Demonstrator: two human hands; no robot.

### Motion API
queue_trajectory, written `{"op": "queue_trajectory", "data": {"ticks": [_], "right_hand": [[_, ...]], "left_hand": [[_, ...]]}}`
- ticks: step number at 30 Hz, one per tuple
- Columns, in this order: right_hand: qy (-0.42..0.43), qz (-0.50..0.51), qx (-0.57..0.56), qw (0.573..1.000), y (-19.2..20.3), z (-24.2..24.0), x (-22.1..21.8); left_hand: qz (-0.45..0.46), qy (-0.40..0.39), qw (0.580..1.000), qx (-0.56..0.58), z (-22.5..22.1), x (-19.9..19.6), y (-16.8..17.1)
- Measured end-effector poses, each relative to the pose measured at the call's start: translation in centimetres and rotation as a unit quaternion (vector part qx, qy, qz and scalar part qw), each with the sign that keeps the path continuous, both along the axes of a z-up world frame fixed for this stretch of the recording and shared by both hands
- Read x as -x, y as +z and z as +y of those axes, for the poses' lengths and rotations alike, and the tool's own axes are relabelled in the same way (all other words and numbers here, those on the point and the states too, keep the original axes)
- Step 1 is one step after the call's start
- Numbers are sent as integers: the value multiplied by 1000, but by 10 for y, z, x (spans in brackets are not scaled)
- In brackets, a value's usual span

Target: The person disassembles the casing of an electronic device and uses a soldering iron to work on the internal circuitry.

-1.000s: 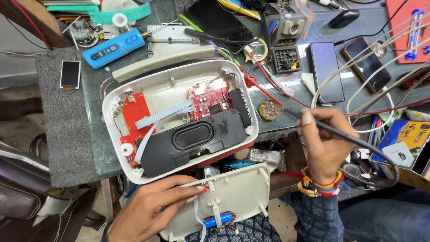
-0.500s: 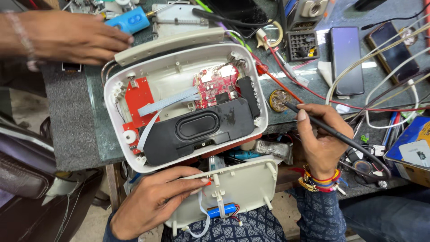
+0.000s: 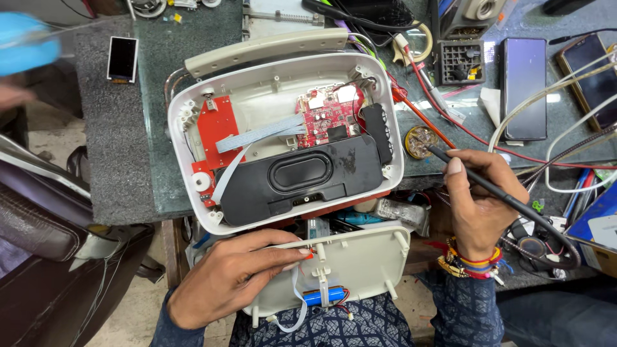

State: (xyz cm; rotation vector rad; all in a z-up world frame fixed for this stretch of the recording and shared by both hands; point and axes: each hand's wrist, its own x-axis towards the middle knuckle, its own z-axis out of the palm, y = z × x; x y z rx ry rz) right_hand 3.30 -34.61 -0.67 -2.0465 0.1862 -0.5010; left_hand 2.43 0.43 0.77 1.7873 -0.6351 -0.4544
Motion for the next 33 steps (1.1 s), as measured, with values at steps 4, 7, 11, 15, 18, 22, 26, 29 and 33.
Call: {"op": "queue_trajectory", "data": {"ticks": [4,7,11,15,18,22,26,29,33], "right_hand": [[-10,9,-49,999,-5,-1,-1],[-20,-40,-86,995,-11,-2,-1],[-48,-90,-224,969,-17,-8,-3],[-48,-107,-320,940,-19,-15,-1],[-48,-103,-354,928,-18,-18,0],[-53,-98,-372,922,-19,-18,2],[-40,-101,-378,919,-16,-18,3],[-26,-104,-381,918,-16,-19,5],[3,-106,-384,917,-14,-18,8]], "left_hand": [[5,-1,1000,3,0,0,2],[18,-7,1000,-7,0,-1,2],[35,-9,999,-19,0,-2,1],[39,-5,999,-19,0,-2,-1],[30,2,999,-31,-1,-1,-1],[38,0,999,-27,-1,-1,-2],[50,0,998,-27,-2,-2,-1],[49,-1,998,-32,-2,-2,-1],[24,-5,1000,-16,-2,-3,0]]}}
